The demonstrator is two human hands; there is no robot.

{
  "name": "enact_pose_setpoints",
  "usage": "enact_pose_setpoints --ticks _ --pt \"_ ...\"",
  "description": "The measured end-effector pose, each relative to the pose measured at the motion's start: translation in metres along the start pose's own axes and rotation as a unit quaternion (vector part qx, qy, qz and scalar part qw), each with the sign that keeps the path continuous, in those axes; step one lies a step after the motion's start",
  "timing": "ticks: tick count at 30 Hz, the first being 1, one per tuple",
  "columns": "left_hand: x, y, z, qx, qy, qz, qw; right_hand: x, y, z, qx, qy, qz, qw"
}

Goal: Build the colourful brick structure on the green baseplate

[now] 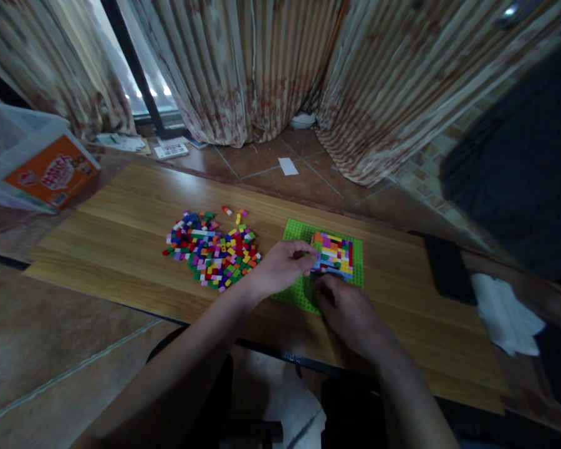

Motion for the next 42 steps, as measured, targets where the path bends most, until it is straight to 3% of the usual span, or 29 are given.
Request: enact_pose_setpoints --ticks 9,14,17,20,22,29,42 --pt "0.000 0.001 0.001 0.003 -0.009 -0.003 1.000 0.007 0.002 0.001 0.032 0.019 0.021 0.999" --pt "0.000 0.001 0.000 -0.001 -0.009 0.004 1.000 0.010 -0.004 -0.001 0.040 -0.002 0.126 0.991" --pt "0.000 0.002 0.000 -0.008 -0.006 -0.007 1.000 0.020 -0.019 -0.001 0.142 -0.002 0.209 0.968" --pt "0.000 0.003 0.001 -0.014 -0.009 -0.007 1.000 0.032 -0.032 0.000 0.264 0.018 0.220 0.939" --pt "0.000 0.004 0.001 -0.016 -0.012 -0.002 1.000 0.038 -0.033 0.003 0.289 0.026 0.211 0.933" --pt "-0.003 0.009 0.002 -0.043 0.007 0.005 0.999 0.042 -0.024 0.011 0.269 0.010 0.207 0.940" --pt "-0.003 0.011 -0.001 -0.046 0.039 0.053 0.997 0.043 -0.028 0.014 0.242 0.016 0.189 0.951"
Point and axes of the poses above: each hand's wrist, its own z-axis towards the middle knuckle, its own y-axis out of the palm, x = y × z, the point moved 3 cm from there along z, towards the middle knuckle, and after that the axes turned 4 degrees about z, right-handed, at the moved point
